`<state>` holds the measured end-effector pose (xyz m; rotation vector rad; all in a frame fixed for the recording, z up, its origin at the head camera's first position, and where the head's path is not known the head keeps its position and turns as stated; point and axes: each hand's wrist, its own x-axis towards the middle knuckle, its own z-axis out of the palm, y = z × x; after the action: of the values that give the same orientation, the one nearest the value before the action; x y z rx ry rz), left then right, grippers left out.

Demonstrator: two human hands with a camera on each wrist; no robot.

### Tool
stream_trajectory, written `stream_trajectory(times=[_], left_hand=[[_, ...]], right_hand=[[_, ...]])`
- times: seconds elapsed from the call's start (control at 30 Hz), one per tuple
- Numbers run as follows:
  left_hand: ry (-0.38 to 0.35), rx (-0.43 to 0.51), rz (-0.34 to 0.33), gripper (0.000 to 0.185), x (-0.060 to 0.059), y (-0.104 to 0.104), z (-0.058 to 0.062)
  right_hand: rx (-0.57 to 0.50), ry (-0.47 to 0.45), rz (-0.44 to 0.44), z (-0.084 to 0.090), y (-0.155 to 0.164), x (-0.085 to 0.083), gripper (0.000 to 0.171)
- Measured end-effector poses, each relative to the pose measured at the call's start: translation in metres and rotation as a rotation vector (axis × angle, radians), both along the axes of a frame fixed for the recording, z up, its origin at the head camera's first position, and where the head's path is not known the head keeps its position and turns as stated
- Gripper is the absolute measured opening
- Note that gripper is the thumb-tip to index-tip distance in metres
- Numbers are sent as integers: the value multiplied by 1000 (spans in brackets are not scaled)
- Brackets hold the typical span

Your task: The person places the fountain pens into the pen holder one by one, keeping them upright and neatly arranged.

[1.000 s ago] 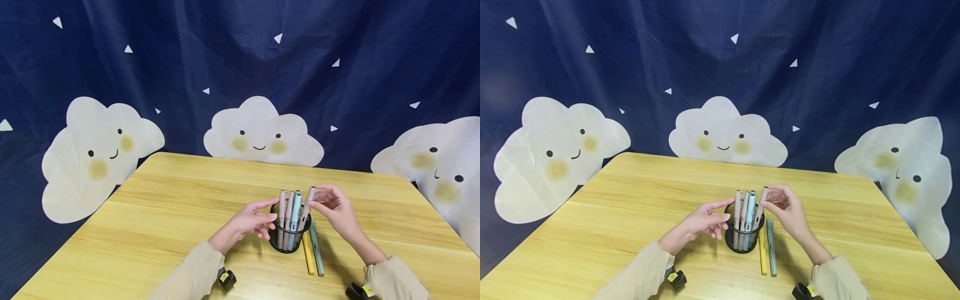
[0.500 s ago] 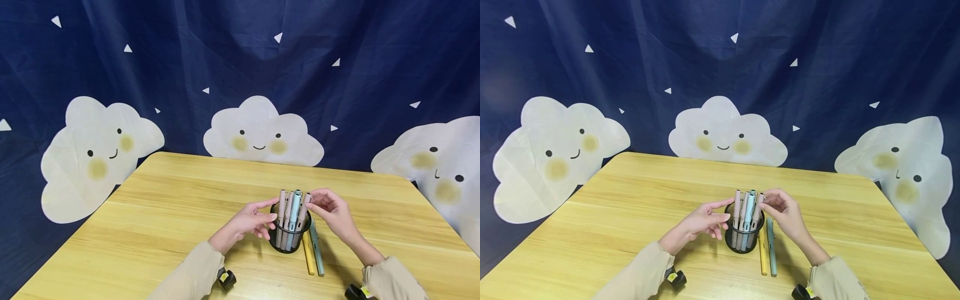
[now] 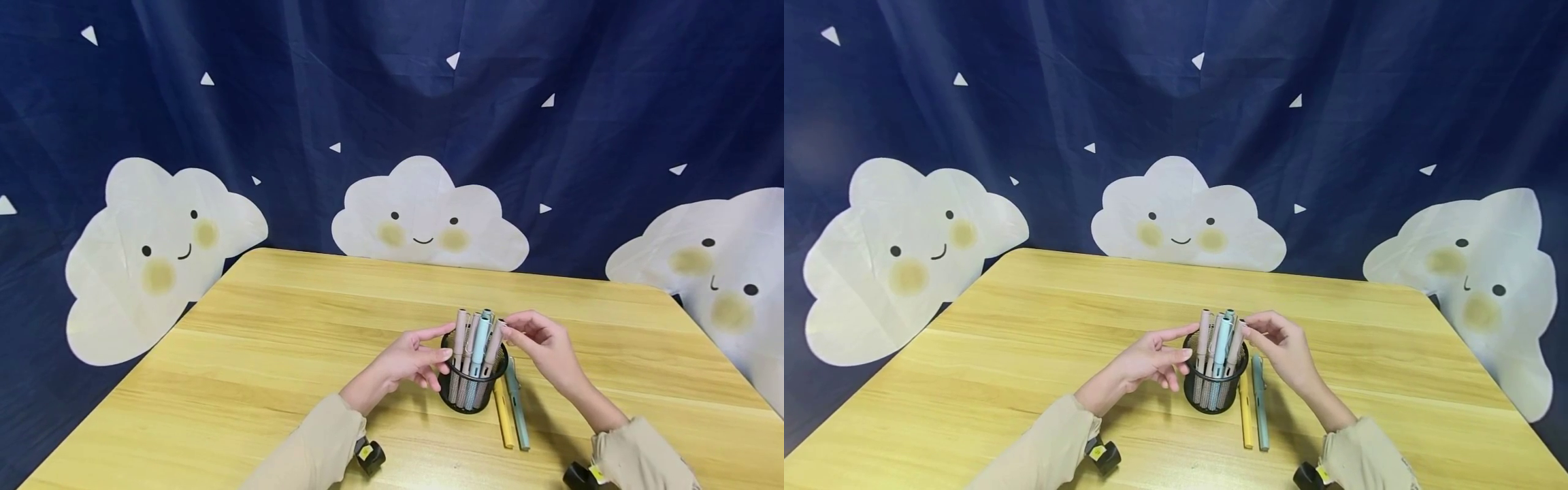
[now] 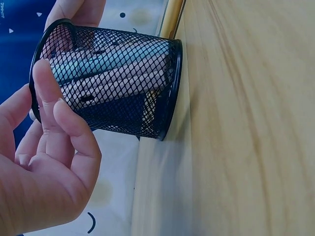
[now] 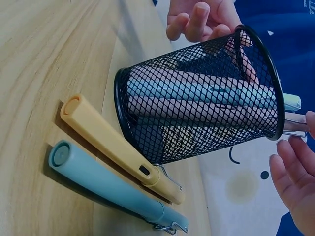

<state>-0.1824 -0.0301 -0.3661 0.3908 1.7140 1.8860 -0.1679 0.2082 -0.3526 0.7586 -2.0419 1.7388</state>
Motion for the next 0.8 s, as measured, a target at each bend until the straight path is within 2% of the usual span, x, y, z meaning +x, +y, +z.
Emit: stream_trajectory(times=[0.2, 0.33, 0.57, 0.8], left_hand=[[4, 2, 2, 51, 0, 0, -1], [11, 3, 3, 51, 0, 0, -1], [3, 3, -12, 52, -1, -1, -1], [4, 10, -6, 52, 0, -1, -1]], right_hand=[[-39, -20, -14, 1, -1, 0, 8], [-38, -45, -34, 0, 1, 0, 12], [-46, -110, -8, -4, 9, -1, 15], [10, -172, 15, -9, 16, -1, 18]])
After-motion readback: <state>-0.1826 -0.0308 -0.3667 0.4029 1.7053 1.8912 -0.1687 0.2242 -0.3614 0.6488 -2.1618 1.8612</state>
